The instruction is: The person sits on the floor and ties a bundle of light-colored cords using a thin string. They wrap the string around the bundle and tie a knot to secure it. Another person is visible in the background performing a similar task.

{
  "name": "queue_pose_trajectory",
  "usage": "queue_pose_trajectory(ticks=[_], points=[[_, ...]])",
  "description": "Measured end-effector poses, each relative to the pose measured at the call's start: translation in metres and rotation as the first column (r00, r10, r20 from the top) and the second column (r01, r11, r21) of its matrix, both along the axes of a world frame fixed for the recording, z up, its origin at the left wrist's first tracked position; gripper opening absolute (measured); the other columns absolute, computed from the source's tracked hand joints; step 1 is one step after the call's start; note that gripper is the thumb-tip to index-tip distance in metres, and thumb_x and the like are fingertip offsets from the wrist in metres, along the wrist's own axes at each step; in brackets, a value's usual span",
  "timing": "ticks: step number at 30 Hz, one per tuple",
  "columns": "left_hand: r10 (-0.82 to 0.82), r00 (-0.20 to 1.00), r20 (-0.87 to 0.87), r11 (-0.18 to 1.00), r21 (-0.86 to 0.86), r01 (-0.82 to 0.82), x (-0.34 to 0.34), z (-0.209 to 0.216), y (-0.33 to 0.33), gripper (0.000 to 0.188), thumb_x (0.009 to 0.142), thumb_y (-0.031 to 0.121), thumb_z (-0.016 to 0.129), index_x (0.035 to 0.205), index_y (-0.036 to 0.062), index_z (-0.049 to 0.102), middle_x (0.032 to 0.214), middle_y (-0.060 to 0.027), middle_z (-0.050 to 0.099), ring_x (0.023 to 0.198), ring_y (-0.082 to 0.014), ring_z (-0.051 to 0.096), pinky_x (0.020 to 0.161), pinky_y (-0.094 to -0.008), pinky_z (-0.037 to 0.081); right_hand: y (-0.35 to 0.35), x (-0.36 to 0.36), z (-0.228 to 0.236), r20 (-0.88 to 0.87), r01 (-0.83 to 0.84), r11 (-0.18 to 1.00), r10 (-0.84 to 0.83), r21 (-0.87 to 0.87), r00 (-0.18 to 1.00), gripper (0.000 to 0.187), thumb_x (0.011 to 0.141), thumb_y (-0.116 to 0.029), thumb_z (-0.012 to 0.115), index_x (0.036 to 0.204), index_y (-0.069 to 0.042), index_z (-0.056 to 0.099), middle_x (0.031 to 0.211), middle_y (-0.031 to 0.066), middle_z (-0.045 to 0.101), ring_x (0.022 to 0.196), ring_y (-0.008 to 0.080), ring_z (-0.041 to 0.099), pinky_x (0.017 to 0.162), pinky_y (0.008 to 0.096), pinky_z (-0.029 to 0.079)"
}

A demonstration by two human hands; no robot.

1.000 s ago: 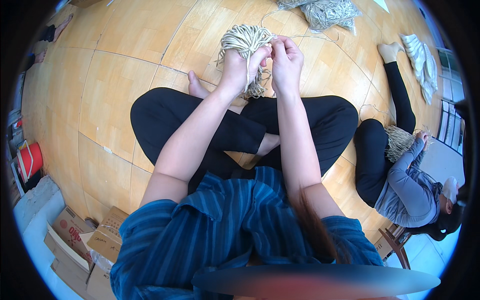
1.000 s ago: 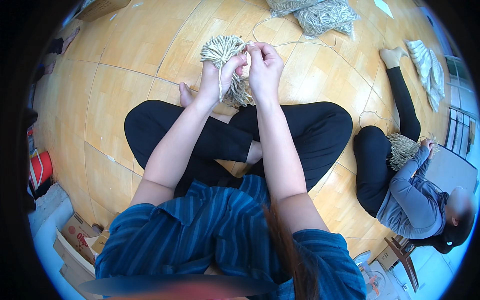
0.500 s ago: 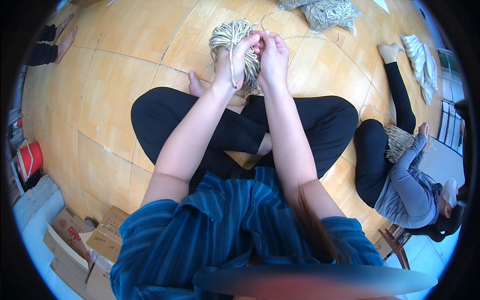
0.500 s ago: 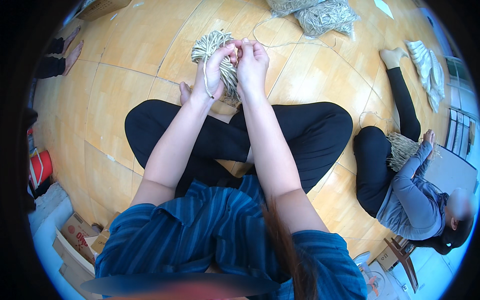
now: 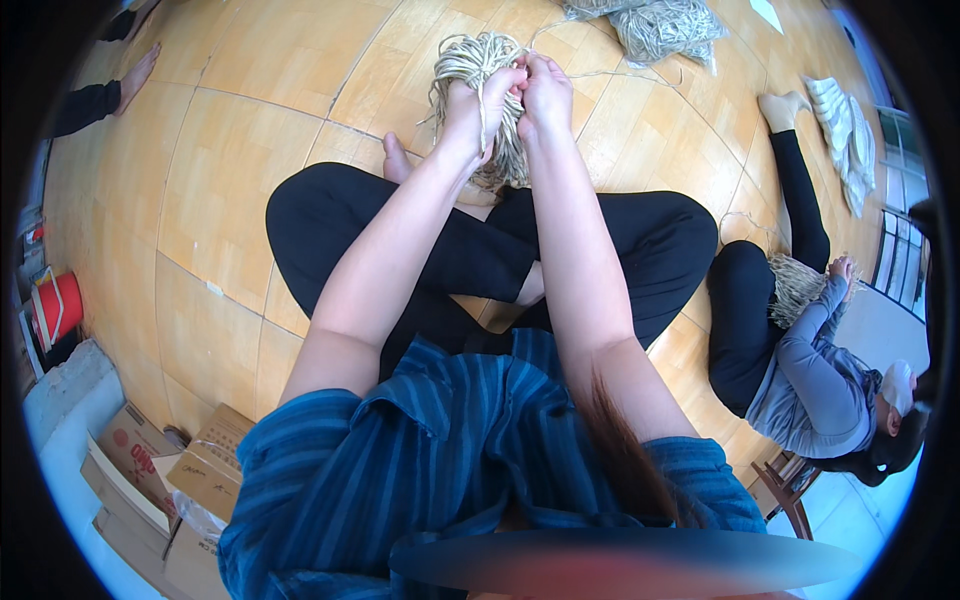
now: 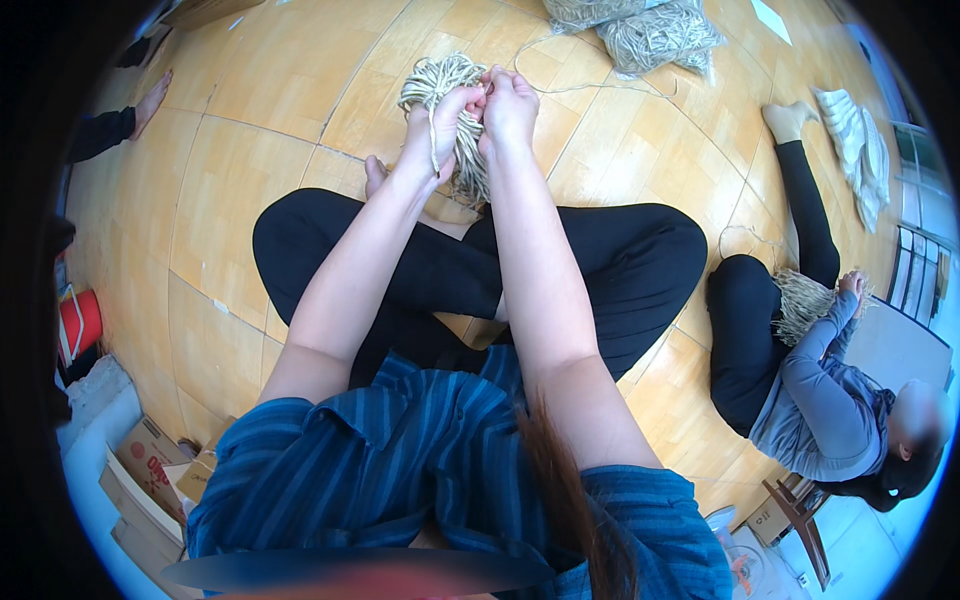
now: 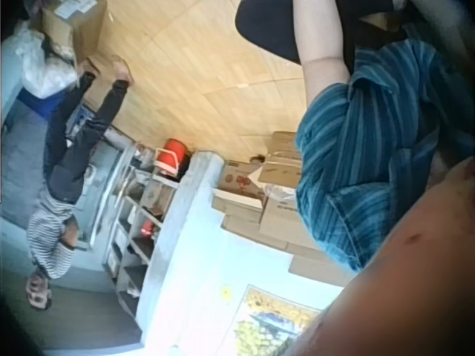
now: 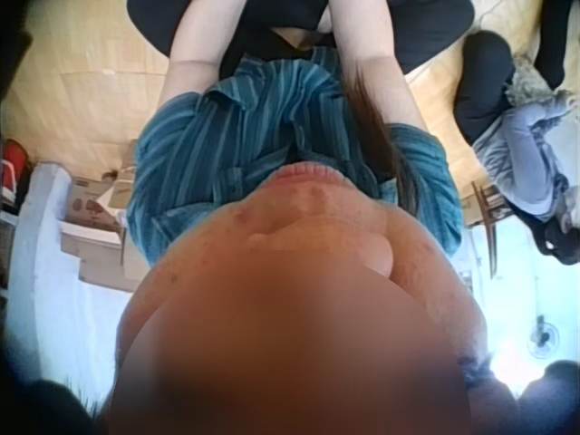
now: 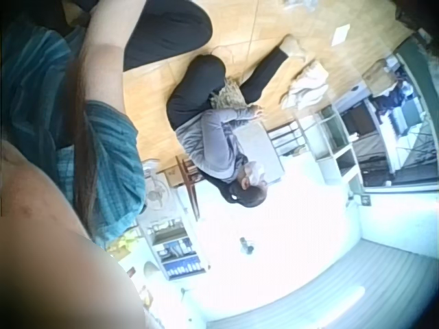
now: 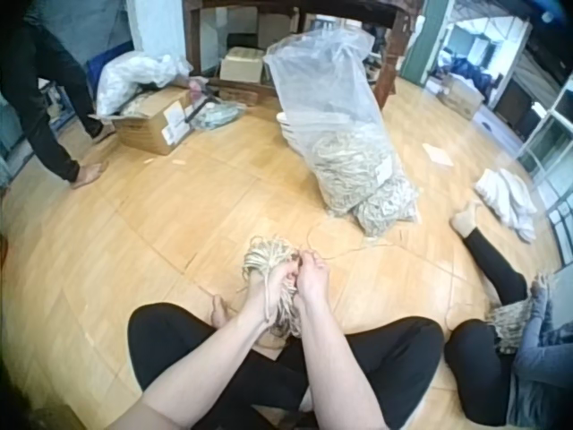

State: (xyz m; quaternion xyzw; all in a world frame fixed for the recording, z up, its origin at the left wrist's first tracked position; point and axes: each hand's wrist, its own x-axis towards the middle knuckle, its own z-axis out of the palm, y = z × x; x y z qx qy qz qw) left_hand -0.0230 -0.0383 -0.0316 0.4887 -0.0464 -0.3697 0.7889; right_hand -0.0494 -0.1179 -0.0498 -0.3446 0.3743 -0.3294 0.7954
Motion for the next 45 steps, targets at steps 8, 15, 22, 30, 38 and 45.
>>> queue_pose_trajectory(ticks=[8, 15, 22, 30, 38, 45], points=[[0.022, 0.999, 0.046, 1.0, 0.021, -0.023, -0.002, -0.008, 0.0, 0.011, 0.079, 0.013, 0.065, 0.079, 0.0023, 0.061, 0.073, -0.0026, 0.059, 0.067, -0.01, 0.054, 0.064, -0.0226, 0.043, -0.003, 0.003, -0.013, -0.058, 0.002, 1.0, -0.004, -0.019, 0.998, 0.021, 0.095, -0.014, 0.052, 0.076, -0.003, 0.053, 0.06, 0.0016, 0.049, 0.043, 0.0084, 0.042, 0.038, 0.0223, 0.037], [-0.125, 0.96, -0.25, 0.977, -0.2, 0.075, 0.026, 0.007, 0.012, 0.012, 0.08, 0.013, 0.065, 0.076, 0.0047, 0.057, 0.073, -0.003, 0.059, 0.064, -0.0094, 0.056, 0.057, -0.0224, 0.046, -0.009, -0.029, 0.019, -0.065, -0.259, 0.944, 0.251, -0.207, 0.966, 0.022, 0.094, -0.021, 0.058, 0.081, -0.003, 0.057, 0.066, 0.0001, 0.054, 0.052, 0.0063, 0.046, 0.048, 0.0199, 0.038], [-0.416, 0.861, -0.293, 0.871, -0.401, 0.284, 0.033, 0.028, 0.024, 0.022, 0.088, 0.012, 0.056, 0.068, 0.0094, 0.047, 0.078, -0.0041, 0.055, 0.068, -0.0107, 0.054, 0.063, -0.0239, 0.049, 0.003, -0.085, 0.068, -0.191, -0.516, 0.762, 0.481, -0.393, 0.856, 0.017, 0.093, -0.017, 0.06, 0.088, -0.001, 0.06, 0.074, 0.0032, 0.061, 0.058, 0.006, 0.051, 0.053, 0.0193, 0.04], [-0.344, 0.879, -0.33, 0.926, -0.273, 0.26, 0.022, 0.036, 0.024, 0.023, 0.091, 0.014, 0.054, 0.07, 0.0088, 0.046, 0.08, -0.0038, 0.055, 0.07, -0.0123, 0.056, 0.065, -0.0269, 0.051, 0.022, -0.092, 0.075, -0.137, -0.692, 0.682, 0.682, -0.236, 0.718, 0.019, 0.095, -0.02, 0.05, 0.082, -0.006, 0.053, 0.064, -0.0045, 0.044, 0.053, 0.0029, 0.034, 0.048, 0.0187, 0.025], [-0.645, 0.681, -0.347, 0.694, -0.638, 0.332, 0.02, 0.048, 0.027, 0.021, 0.096, 0.014, 0.044, 0.076, 0.0091, 0.044, 0.075, 0.0, 0.047, 0.064, -0.0079, 0.047, 0.064, -0.0232, 0.045, 0.025, -0.104, 0.09, 0.16, -0.705, 0.707, 0.703, -0.053, 0.693, 0.023, 0.093, -0.018, 0.046, 0.071, -0.01, 0.041, 0.057, -0.0057, 0.033, 0.048, 0.004, 0.028, 0.046, 0.0202, 0.023], [-0.578, 0.716, -0.391, 0.683, -0.712, 0.162, -0.007, 0.063, 0.021, 0.022, 0.096, 0.015, 0.045, 0.075, 0.0099, 0.044, 0.071, 0.0021, 0.045, 0.067, -0.0073, 0.046, 0.069, -0.0237, 0.044, 0.034, -0.11, 0.098, 0.691, -0.577, 0.773, 0.266, 0.264, 0.672, 0.025, 0.095, -0.02, 0.043, 0.072, -0.01, 0.042, 0.056, -0.0048, 0.036, 0.044, 0.0046, 0.029, 0.042, 0.0207, 0.024]])
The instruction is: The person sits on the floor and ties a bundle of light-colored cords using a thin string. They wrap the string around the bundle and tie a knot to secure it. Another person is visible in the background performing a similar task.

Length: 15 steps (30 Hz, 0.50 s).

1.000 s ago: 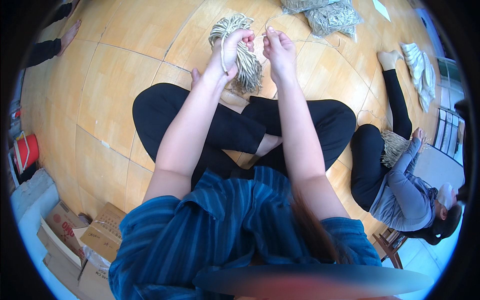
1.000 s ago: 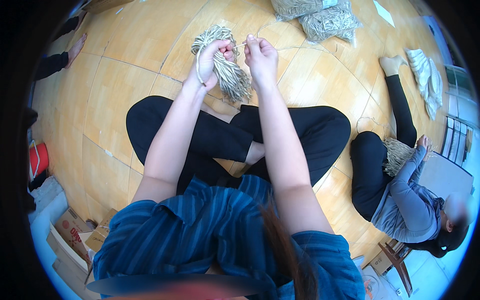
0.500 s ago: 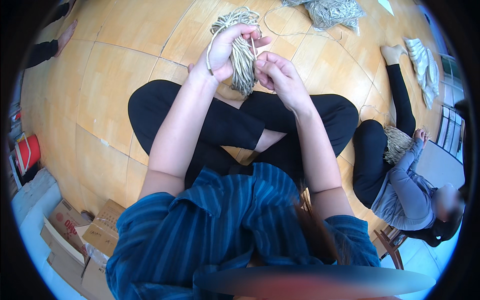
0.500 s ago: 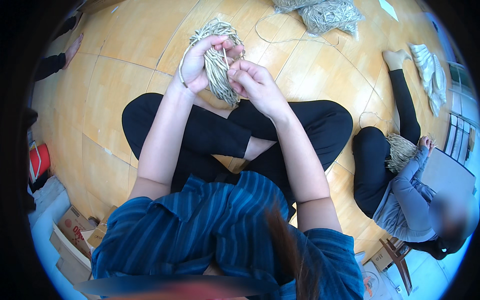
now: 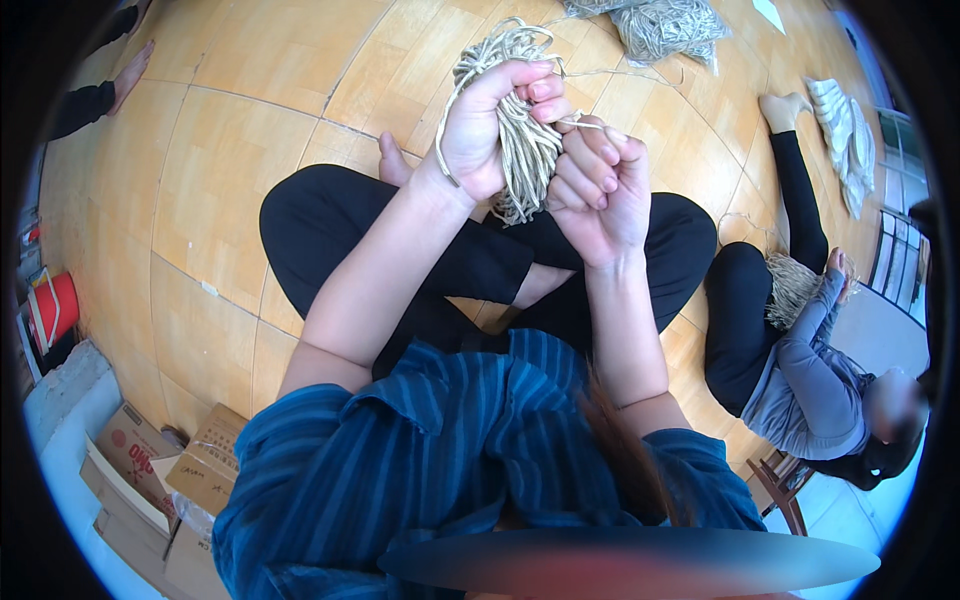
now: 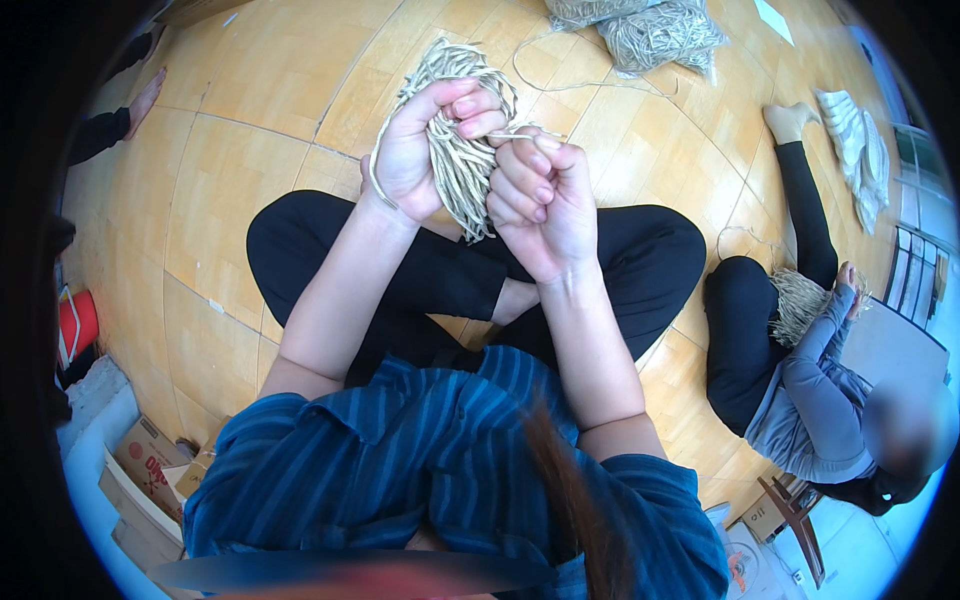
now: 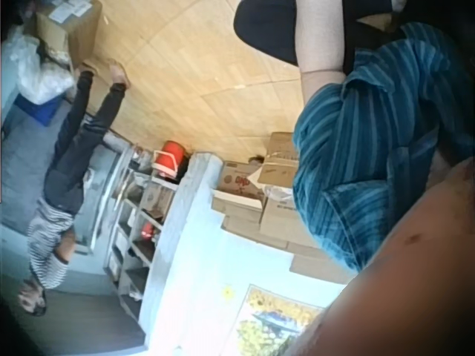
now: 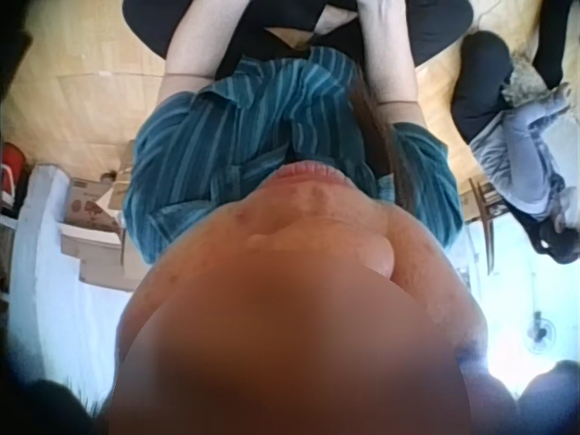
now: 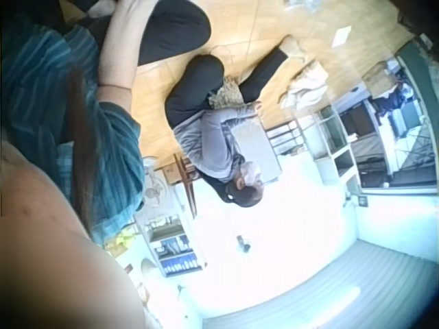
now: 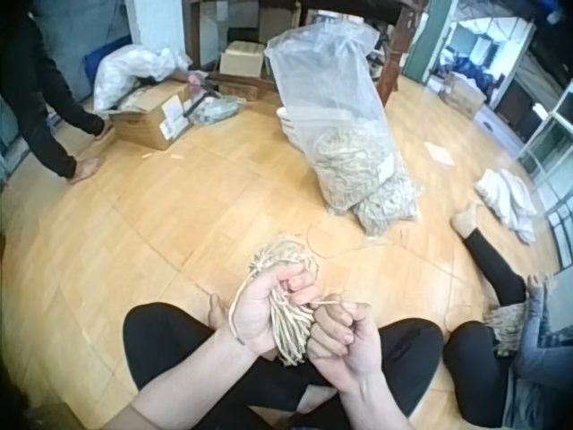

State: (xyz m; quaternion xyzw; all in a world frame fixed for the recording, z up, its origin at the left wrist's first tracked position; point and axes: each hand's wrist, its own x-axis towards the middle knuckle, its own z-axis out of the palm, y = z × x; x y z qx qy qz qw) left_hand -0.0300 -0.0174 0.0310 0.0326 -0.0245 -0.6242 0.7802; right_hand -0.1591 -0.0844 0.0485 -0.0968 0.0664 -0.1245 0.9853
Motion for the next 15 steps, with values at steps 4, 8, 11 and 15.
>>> queue_pose_trajectory(ticks=[4, 8, 11, 15], points=[[0.05, 0.999, 0.016, 0.996, 0.079, -0.051, -0.001, 0.003, -0.001, 0.022, 0.095, 0.014, 0.045, 0.074, 0.0101, 0.043, 0.07, 0.0023, 0.044, 0.069, -0.0078, 0.046, 0.077, -0.0255, 0.045, -0.002, 0.003, 0.002, 0.016, 0.08, 0.984, -0.084, 0.162, 0.996, 0.024, 0.096, -0.018, 0.041, 0.074, -0.009, 0.044, 0.057, -0.0044, 0.038, 0.044, 0.0052, 0.029, 0.041, 0.0211, 0.024], [0.068, 0.997, 0.027, 0.992, 0.106, -0.071, -0.003, -0.001, -0.002, 0.021, 0.095, 0.014, 0.045, 0.075, 0.0101, 0.043, 0.07, 0.0029, 0.043, 0.069, -0.0084, 0.046, 0.081, -0.0288, 0.045, -0.002, 0.008, 0.003, -0.031, 0.147, 0.969, -0.144, 0.198, 0.989, 0.025, 0.097, -0.019, 0.04, 0.074, -0.01, 0.044, 0.056, -0.0057, 0.037, 0.042, 0.0046, 0.029, 0.039, 0.0208, 0.024], [0.068, 0.998, -0.001, 0.996, 0.064, -0.068, 0.001, -0.005, -0.003, 0.021, 0.095, 0.013, 0.045, 0.075, 0.0104, 0.044, 0.069, 0.0031, 0.044, 0.07, -0.0084, 0.046, 0.082, -0.0292, 0.045, -0.001, 0.014, 0.002, -0.014, 0.173, 0.959, -0.174, 0.223, 0.985, 0.024, 0.096, -0.018, 0.041, 0.074, -0.01, 0.044, 0.055, -0.0056, 0.037, 0.042, 0.0048, 0.028, 0.039, 0.021, 0.023], [0.073, 0.997, -0.031, 0.996, 0.05, -0.071, 0.004, -0.007, -0.002, 0.021, 0.095, 0.013, 0.046, 0.074, 0.0104, 0.044, 0.068, 0.0029, 0.043, 0.069, -0.0086, 0.045, 0.081, -0.0276, 0.045, 0.0, 0.02, 0.004, -0.001, 0.18, 0.945, -0.187, 0.274, 0.982, 0.024, 0.096, -0.017, 0.042, 0.072, -0.01, 0.044, 0.055, -0.0054, 0.037, 0.041, 0.0049, 0.027, 0.038, 0.0213, 0.022]])
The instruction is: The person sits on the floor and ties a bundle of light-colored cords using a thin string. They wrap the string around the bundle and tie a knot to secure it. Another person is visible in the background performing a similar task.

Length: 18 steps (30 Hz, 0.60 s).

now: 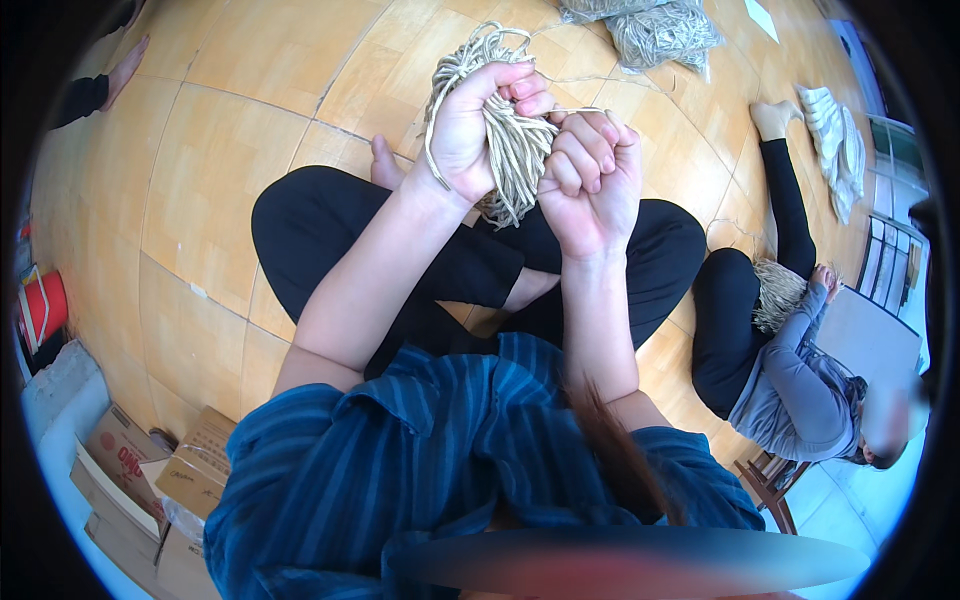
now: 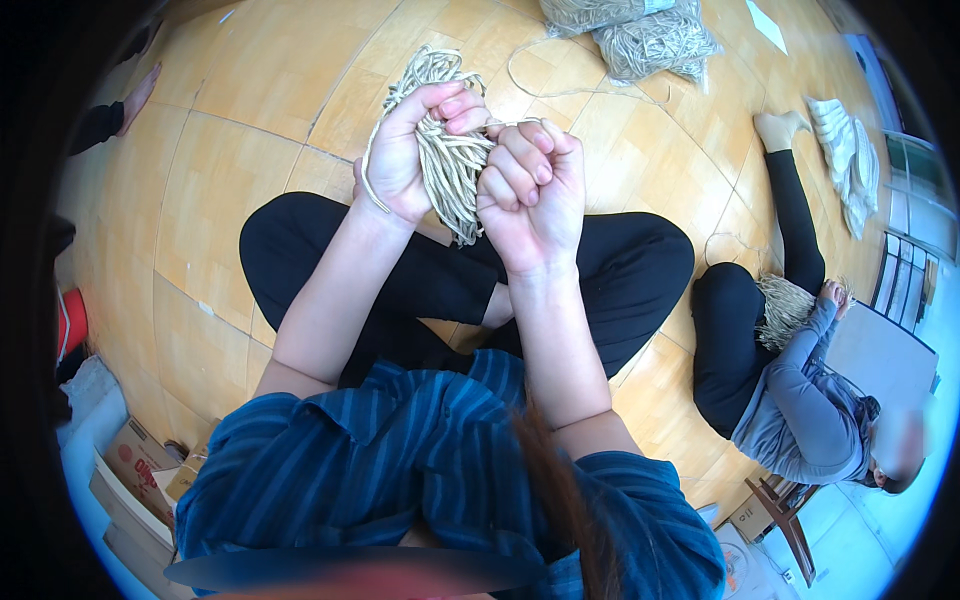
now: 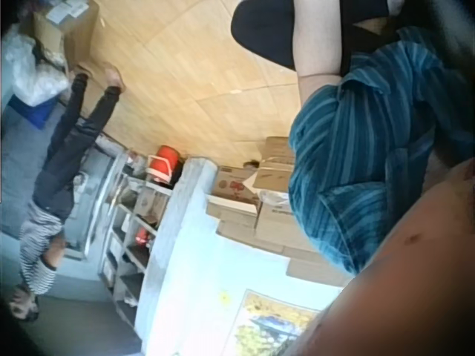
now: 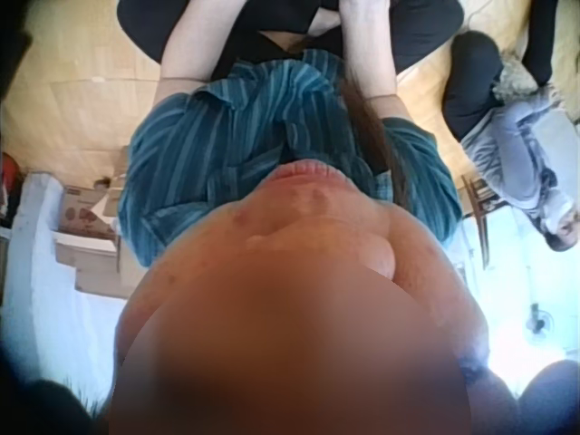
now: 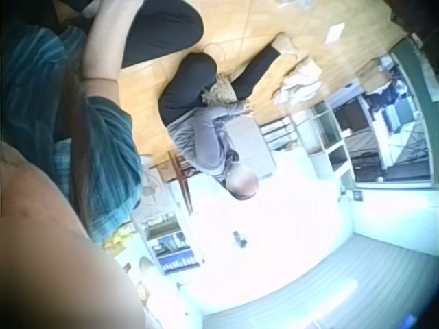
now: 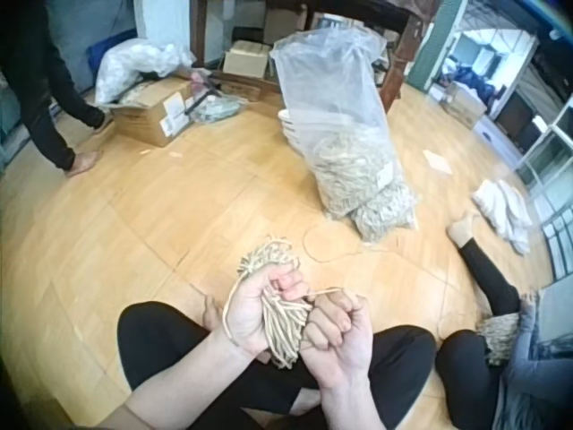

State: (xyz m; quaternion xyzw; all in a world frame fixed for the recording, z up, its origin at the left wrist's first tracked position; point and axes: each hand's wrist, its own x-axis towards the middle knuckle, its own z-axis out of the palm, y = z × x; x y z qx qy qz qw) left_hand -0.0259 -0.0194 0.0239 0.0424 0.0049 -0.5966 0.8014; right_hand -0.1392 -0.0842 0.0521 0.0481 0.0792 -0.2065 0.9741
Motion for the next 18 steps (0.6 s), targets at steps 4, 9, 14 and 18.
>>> queue_pose_trajectory(ticks=[4, 9, 14, 18], points=[[-0.004, 1.0, 0.003, 1.0, -0.015, 0.004, -0.0018, 0.0008, -0.0001, 0.021, 0.094, 0.013, 0.046, 0.073, 0.0102, 0.043, 0.068, 0.0028, 0.042, 0.068, -0.0085, 0.044, 0.08, -0.0265, 0.045, -0.0006, 0.0023, 0.002, 0.02, 0.03, 1.0, -0.03, 0.0, 0.999, 0.024, 0.095, -0.016, 0.043, 0.071, -0.01, 0.045, 0.054, -0.0049, 0.037, 0.041, 0.005, 0.027, 0.038, 0.0215, 0.021], [0.003, 1.0, 0.022, 1.0, -0.018, -0.003, -0.004, 0.003, 0.0006, 0.021, 0.094, 0.012, 0.046, 0.073, 0.0096, 0.043, 0.068, 0.003, 0.042, 0.067, -0.0078, 0.044, 0.079, -0.0264, 0.046, -0.0025, 0.0013, 0.0039, 0.026, 0.047, 0.999, -0.047, -0.001, 0.999, 0.025, 0.095, -0.017, 0.043, 0.071, -0.01, 0.046, 0.054, -0.0042, 0.039, 0.041, 0.005, 0.027, 0.038, 0.0214, 0.02], [-0.002, 1.0, 0.017, 1.0, -0.021, 0.002, -0.0053, 0.0028, 0.0015, 0.022, 0.093, 0.012, 0.047, 0.071, 0.0101, 0.043, 0.067, 0.0029, 0.042, 0.066, -0.0071, 0.044, 0.079, -0.0263, 0.046, -0.0028, 0.001, 0.0021, 0.071, 0.028, 0.998, -0.031, 0.049, 0.997, 0.026, 0.095, -0.019, 0.043, 0.07, -0.011, 0.045, 0.054, -0.0043, 0.039, 0.04, 0.0055, 0.027, 0.038, 0.0216, 0.02], [-0.011, 0.999, 0.051, 1.0, -0.007, 0.012, -0.003, 0.0014, 0.0041, 0.022, 0.093, 0.015, 0.049, 0.072, 0.0101, 0.044, 0.069, 0.0025, 0.045, 0.066, -0.0076, 0.045, 0.075, -0.0262, 0.048, -0.0072, 0.0003, -0.0043, 0.059, 0.007, 0.975, 0.006, -0.22, 0.998, 0.024, 0.095, -0.017, 0.046, 0.072, -0.009, 0.049, 0.057, -0.0044, 0.043, 0.045, 0.0039, 0.032, 0.042, 0.0196, 0.024]])
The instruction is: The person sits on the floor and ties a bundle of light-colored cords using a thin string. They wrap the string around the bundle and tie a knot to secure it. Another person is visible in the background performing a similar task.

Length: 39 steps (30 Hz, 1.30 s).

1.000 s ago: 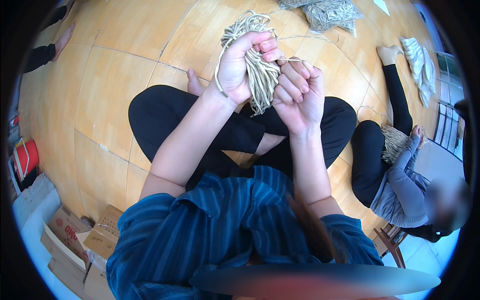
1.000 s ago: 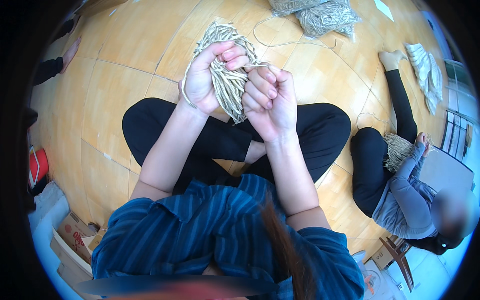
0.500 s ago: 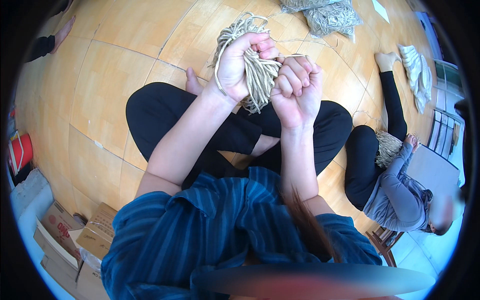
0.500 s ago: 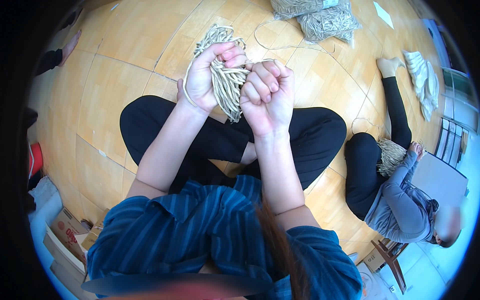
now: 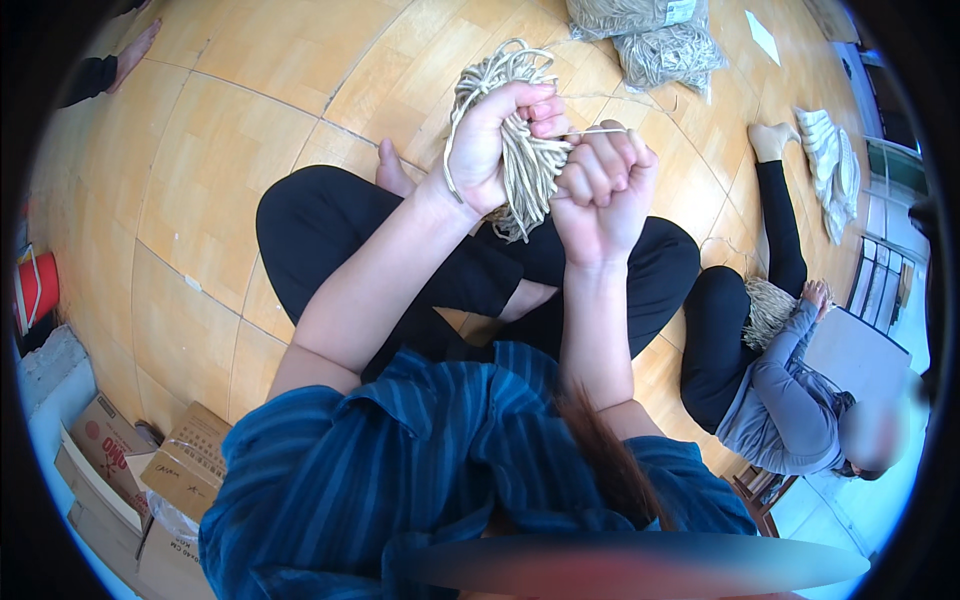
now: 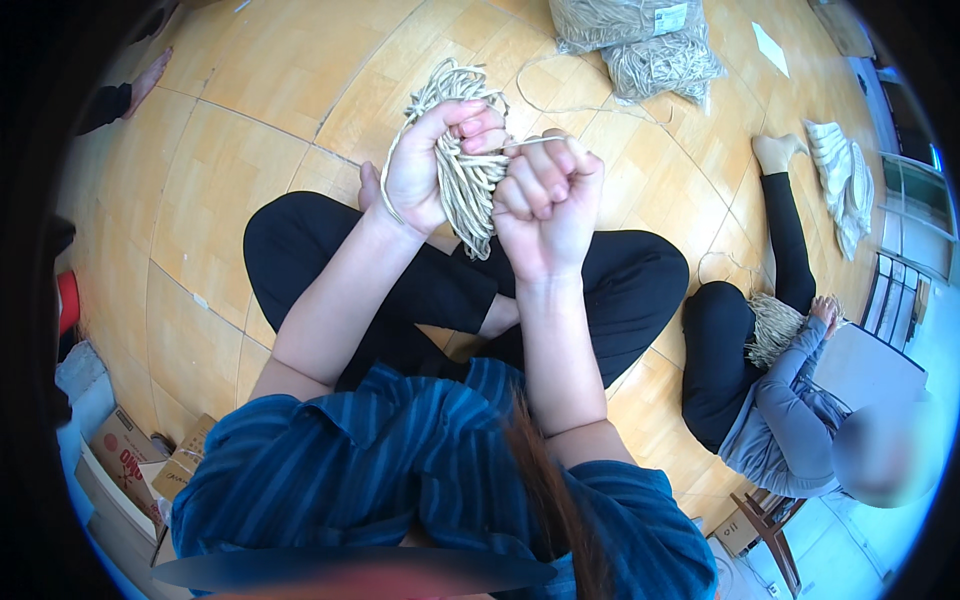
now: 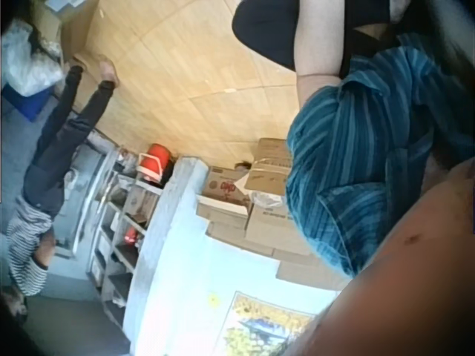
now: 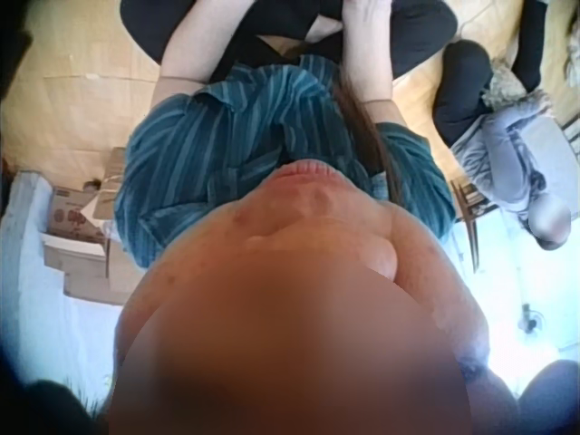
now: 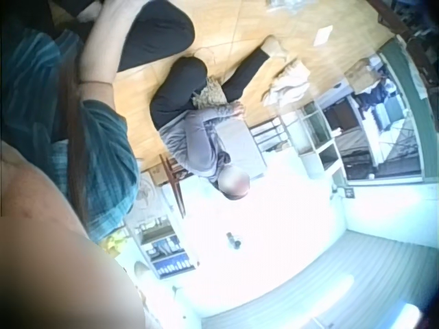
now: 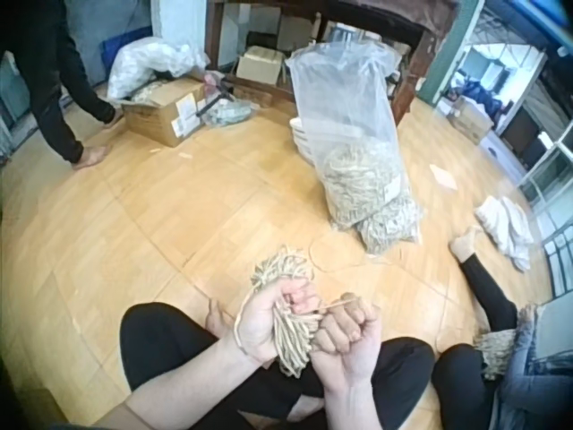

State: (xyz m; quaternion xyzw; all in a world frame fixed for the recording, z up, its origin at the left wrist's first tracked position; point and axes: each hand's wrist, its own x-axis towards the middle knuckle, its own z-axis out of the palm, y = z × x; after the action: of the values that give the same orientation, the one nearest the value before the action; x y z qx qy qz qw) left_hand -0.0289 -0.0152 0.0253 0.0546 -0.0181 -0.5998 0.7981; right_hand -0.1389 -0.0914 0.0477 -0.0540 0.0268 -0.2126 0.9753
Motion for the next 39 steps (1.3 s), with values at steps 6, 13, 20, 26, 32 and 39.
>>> queue_pose_trajectory(ticks=[6, 13, 20, 26, 32, 39], points=[[0.166, 0.672, 0.722, 0.858, 0.229, -0.459, -0.007, -0.006, -0.004, 0.026, 0.086, 0.017, 0.064, 0.104, -0.0015, 0.06, 0.096, -0.008, 0.063, 0.078, -0.0108, 0.055, 0.071, -0.0245, 0.048, -0.039, 0.001, -0.008, -0.333, -0.303, 0.154, -0.592, -0.941, 0.734, 0.011, 0.091, -0.009, 0.058, 0.085, 0.0, 0.06, 0.072, -0.0002, 0.059, 0.064, 0.0032, 0.048, 0.058, 0.0182, 0.037], [0.054, 0.832, 0.552, 0.823, 0.448, -0.35, 0.0, -0.019, -0.004, 0.028, 0.086, 0.022, 0.065, 0.103, -0.0006, 0.061, 0.087, -0.0051, 0.061, 0.071, -0.0083, 0.053, 0.061, -0.0218, 0.046, -0.055, 0.002, -0.006, -0.379, -0.365, 0.139, -0.546, -0.921, 0.748, 0.015, 0.092, -0.018, 0.061, 0.092, -0.003, 0.062, 0.076, 0.0001, 0.061, 0.066, 0.0042, 0.049, 0.06, 0.0187, 0.039], [-0.05, 0.779, 0.625, 0.876, 0.403, -0.267, -0.003, -0.016, -0.003, 0.032, 0.082, 0.028, 0.071, 0.099, 0.0021, 0.063, 0.076, -0.0021, 0.058, 0.067, -0.0079, 0.052, 0.059, -0.0211, 0.043, -0.073, 0.005, 0.003, -0.469, -0.461, 0.102, -0.306, -0.881, 0.829, 0.013, 0.087, -0.016, 0.064, 0.084, -0.004, 0.063, 0.071, -0.0031, 0.06, 0.063, 0.003, 0.048, 0.057, 0.0182, 0.036], [-0.051, 0.71, 0.702, 0.876, 0.373, -0.305, -0.004, -0.017, -0.007, 0.019, 0.082, 0.02, 0.069, 0.087, 0.0032, 0.063, 0.075, -0.0026, 0.06, 0.069, -0.0084, 0.053, 0.061, -0.0216, 0.042, -0.082, 0.012, -0.008, -0.475, -0.427, 0.21, -0.324, -0.879, 0.818, 0.015, 0.087, -0.017, 0.065, 0.088, -0.003, 0.065, 0.077, -0.0023, 0.062, 0.066, 0.0035, 0.05, 0.058, 0.0181, 0.037], [0.115, 0.77, 0.627, 0.804, 0.396, -0.443, -0.005, -0.025, -0.009, 0.017, 0.084, 0.016, 0.066, 0.093, 0.0013, 0.062, 0.077, -0.0036, 0.061, 0.071, -0.0088, 0.054, 0.064, -0.0225, 0.044, -0.038, 0.017, -0.036, -0.538, -0.312, 0.493, -0.425, -0.812, 0.728, 0.026, 0.091, -0.022, 0.059, 0.107, -0.003, 0.066, 0.093, 0.001, 0.067, 0.082, 0.0056, 0.054, 0.069, 0.0206, 0.041], [0.056, 0.716, 0.696, 0.806, 0.392, -0.444, -0.002, -0.023, -0.006, 0.013, 0.087, 0.018, 0.063, 0.091, 0.0056, 0.06, 0.075, -0.0005, 0.056, 0.068, -0.0078, 0.052, 0.061, -0.0219, 0.042, -0.02, 0.022, -0.041, -0.493, -0.22, 0.535, -0.444, -0.816, 0.748, 0.022, 0.092, -0.018, 0.058, 0.107, -0.004, 0.067, 0.103, 0.0038, 0.068, 0.092, 0.0095, 0.058, 0.08, 0.0246, 0.044]])
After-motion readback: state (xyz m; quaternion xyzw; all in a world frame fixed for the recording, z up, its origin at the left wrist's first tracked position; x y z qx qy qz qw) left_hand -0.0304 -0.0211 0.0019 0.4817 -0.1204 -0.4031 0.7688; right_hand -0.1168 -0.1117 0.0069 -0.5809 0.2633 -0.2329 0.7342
